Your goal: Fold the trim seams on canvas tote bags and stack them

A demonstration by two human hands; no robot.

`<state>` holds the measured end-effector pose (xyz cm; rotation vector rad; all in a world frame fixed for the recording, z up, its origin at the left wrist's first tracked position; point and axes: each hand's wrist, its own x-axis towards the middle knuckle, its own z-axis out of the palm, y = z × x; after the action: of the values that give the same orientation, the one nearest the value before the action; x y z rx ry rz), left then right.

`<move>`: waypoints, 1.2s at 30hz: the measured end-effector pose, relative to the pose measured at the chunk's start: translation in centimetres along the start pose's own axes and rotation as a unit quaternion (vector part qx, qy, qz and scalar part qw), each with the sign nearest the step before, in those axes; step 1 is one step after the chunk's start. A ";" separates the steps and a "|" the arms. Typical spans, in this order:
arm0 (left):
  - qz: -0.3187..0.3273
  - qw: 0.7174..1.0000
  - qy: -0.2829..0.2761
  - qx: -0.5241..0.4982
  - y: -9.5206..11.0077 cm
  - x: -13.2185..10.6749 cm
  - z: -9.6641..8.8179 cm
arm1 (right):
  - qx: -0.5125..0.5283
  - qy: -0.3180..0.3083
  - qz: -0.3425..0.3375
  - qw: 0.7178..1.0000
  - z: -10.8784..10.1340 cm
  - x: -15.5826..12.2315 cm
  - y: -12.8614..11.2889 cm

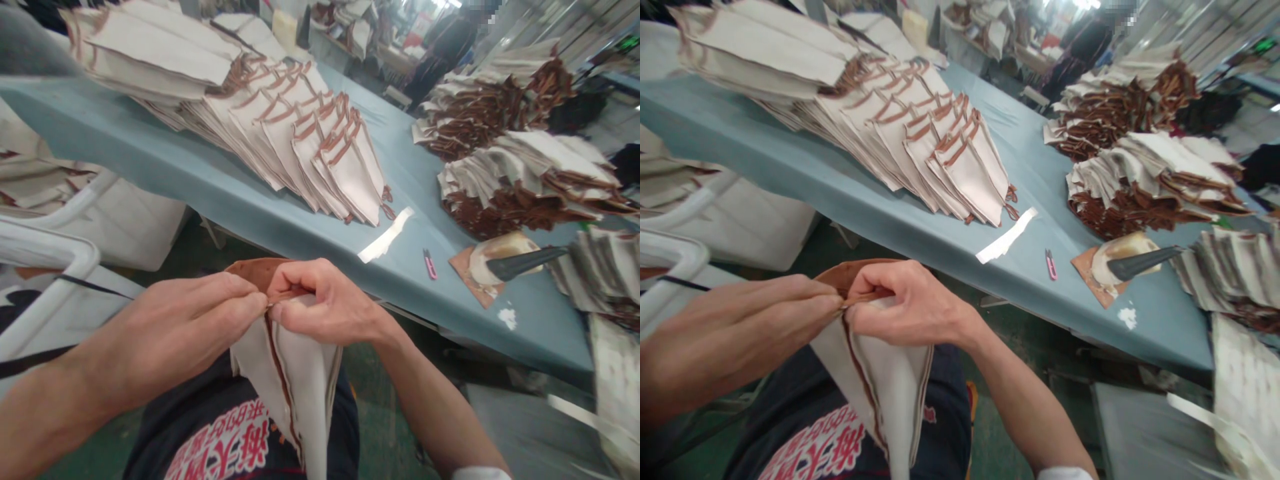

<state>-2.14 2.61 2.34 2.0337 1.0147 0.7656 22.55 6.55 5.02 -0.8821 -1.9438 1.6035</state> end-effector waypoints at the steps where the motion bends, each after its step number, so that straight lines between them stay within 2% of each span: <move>1: 0.012 1.000 -0.007 0.023 -0.2 0.0 -0.1 | 0.030 -0.003 0.012 0.999 0.1 0.1 0.1; 4: 0.081 0.992 -0.033 0.088 -0.9 0.1 -0.4 | 0.107 -0.016 0.060 0.992 0.3 0.2 0.5; 8: 0.061 0.995 -0.022 0.081 -1.7 0.1 0.0 | 0.190 -0.031 0.102 0.976 0.4 0.0 1.2; 12: 0.061 0.996 -0.005 0.066 -1.1 0.1 0.6 | 0.193 -0.011 0.108 0.975 0.6 -0.3 1.5; 15: 0.066 0.997 0.026 0.043 0.2 0.1 0.5 | 0.149 -0.013 0.084 0.985 0.7 -0.6 0.8; 18: 0.025 0.998 0.062 0.003 1.7 0.0 0.1 | 0.038 0.019 0.004 0.999 0.8 -1.1 -0.3; 21: -0.025 0.999 0.042 -0.012 2.7 0.1 -0.1 | -0.086 0.067 -0.077 0.991 1.0 -1.6 -1.1; 25: -0.001 1.000 0.019 0.001 2.8 0.6 -0.1 | -0.155 0.102 -0.088 0.979 1.2 -2.2 -1.4; 28: 0.015 1.000 0.023 -0.009 2.6 1.0 0.3 | -0.126 0.110 -0.094 0.981 1.3 -2.3 -1.0; 30: -0.012 0.998 0.020 -0.052 2.5 1.3 0.9 | -0.079 0.102 -0.077 0.989 1.4 -2.3 -0.3; 32: -0.064 0.987 0.018 -0.149 2.2 1.4 1.9 | -0.029 0.088 -0.060 0.994 1.7 -2.1 0.7; 36: -0.134 0.911 0.016 -0.391 1.1 1.0 4.3 | 0.055 0.058 -0.084 0.993 1.9 -1.7 2.4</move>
<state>2.12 1.53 1.04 1.1706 0.7978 0.8764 22.78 4.28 2.33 -0.7312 -1.7828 1.5119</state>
